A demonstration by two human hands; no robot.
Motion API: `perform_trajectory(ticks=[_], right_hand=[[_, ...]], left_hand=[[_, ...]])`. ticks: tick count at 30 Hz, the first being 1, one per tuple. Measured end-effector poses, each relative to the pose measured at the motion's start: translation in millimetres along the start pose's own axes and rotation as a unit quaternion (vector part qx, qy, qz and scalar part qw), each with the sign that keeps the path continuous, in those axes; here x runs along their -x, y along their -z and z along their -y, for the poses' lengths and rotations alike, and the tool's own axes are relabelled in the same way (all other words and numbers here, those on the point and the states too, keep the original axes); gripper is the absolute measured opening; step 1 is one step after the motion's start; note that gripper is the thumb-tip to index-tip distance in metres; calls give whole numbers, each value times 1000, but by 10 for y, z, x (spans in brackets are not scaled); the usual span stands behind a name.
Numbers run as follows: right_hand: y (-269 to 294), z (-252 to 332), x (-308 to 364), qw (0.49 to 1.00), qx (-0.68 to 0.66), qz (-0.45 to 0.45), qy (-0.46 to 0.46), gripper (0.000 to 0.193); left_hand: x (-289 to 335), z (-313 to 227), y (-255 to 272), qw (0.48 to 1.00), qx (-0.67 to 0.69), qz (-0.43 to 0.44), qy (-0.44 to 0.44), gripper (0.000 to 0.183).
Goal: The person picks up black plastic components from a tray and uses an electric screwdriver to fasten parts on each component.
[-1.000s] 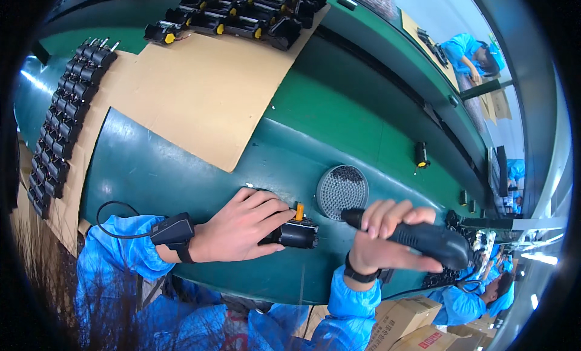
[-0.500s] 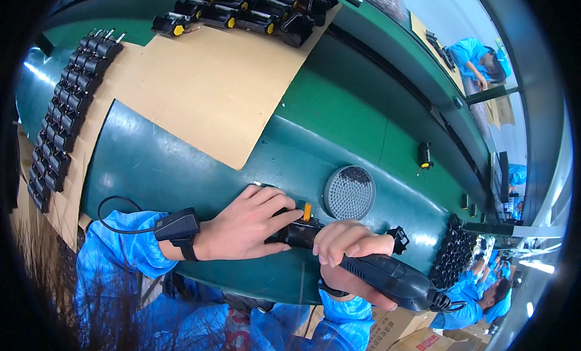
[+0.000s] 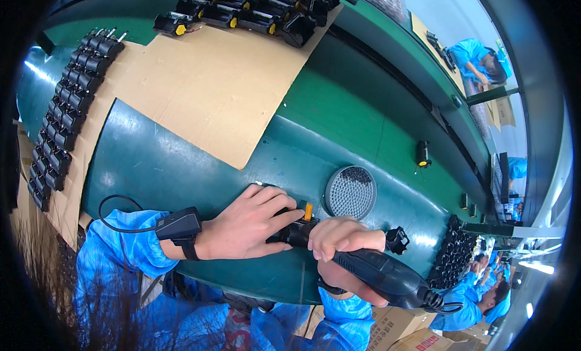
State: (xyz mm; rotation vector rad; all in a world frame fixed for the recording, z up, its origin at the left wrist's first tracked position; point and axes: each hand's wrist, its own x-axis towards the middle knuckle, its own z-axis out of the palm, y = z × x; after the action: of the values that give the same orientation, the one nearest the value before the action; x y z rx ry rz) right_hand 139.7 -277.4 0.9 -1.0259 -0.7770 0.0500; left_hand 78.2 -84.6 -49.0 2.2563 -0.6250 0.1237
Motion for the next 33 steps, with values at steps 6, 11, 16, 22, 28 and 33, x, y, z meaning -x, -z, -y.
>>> perform_trajectory(ticks=[6,11,16,22,28,33], right_hand=[[32,-61,-26,999,-1,34,11,90],[15,-107,30,998,-51,-28,-6,94],[79,-121,21,999,-37,32,14,95],[92,129,-46,996,-50,-79,-10,93],[447,494,-142,985,-69,-128,97,81],[830,669,74,986,-58,-127,90,77]], left_hand=[[-3,3,-1,1000,4,0,2,62],[3,-8,-15,1000,1,3,3,61],[-1,-19,-22,1000,12,-1,13,61],[-41,-31,-11,1000,9,-8,3,62],[-8,-212,185,993,87,-79,-18,60],[325,-380,876,996,3,-31,81,56]])
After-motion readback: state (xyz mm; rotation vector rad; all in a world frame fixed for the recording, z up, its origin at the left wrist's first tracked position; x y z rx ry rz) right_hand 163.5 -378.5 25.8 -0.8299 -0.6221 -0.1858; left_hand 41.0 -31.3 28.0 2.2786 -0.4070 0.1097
